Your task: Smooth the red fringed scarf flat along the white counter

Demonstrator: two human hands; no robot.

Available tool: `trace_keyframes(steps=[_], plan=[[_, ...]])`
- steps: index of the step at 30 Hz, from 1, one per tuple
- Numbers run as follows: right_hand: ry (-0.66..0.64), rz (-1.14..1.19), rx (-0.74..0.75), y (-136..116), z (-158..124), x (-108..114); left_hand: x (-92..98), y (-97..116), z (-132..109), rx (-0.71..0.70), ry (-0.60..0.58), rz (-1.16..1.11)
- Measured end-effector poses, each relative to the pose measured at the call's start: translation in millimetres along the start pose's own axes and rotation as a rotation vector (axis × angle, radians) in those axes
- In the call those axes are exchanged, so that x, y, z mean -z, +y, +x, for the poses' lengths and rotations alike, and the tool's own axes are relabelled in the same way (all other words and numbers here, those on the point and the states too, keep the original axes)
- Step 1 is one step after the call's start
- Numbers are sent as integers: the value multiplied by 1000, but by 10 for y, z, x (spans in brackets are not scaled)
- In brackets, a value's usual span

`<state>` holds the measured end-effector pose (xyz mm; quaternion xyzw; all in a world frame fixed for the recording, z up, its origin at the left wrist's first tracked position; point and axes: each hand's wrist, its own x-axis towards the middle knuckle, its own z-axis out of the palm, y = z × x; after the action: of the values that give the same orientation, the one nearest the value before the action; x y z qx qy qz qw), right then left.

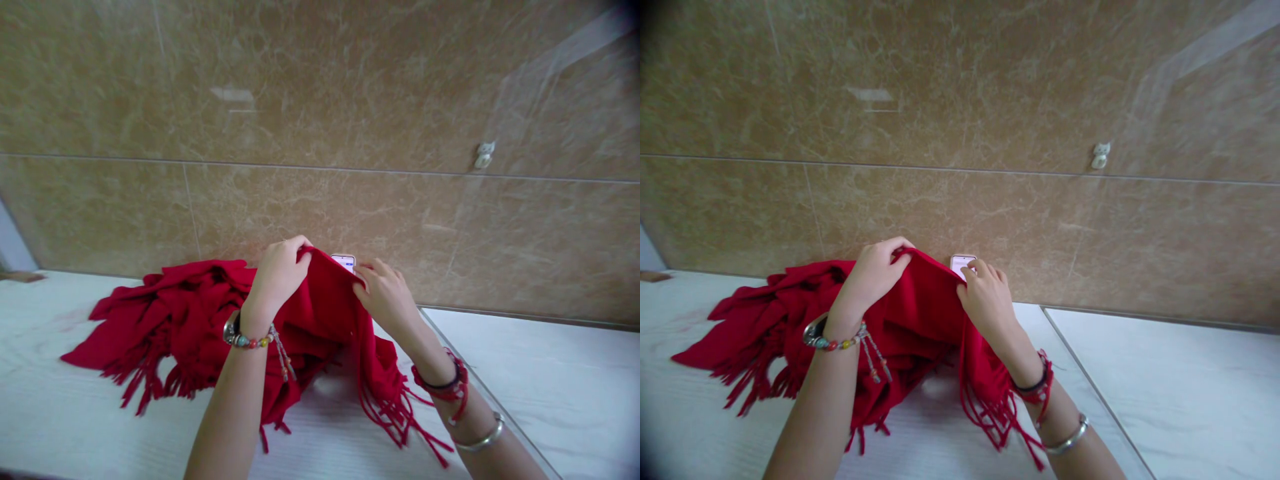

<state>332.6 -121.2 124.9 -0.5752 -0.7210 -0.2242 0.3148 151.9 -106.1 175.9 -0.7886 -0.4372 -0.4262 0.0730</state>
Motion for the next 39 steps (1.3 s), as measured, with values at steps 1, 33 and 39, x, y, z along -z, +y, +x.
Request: trace_keyframes(steps=[1, 33, 39], plan=[[41, -32, -12, 13, 2, 9, 11, -19, -1, 12, 5, 7], [397, 211, -9, -59, -13, 58, -41, 44, -75, -83, -145, 155], [367, 217, 28, -43, -17, 88, -170, 230, -55, -218, -196, 69]])
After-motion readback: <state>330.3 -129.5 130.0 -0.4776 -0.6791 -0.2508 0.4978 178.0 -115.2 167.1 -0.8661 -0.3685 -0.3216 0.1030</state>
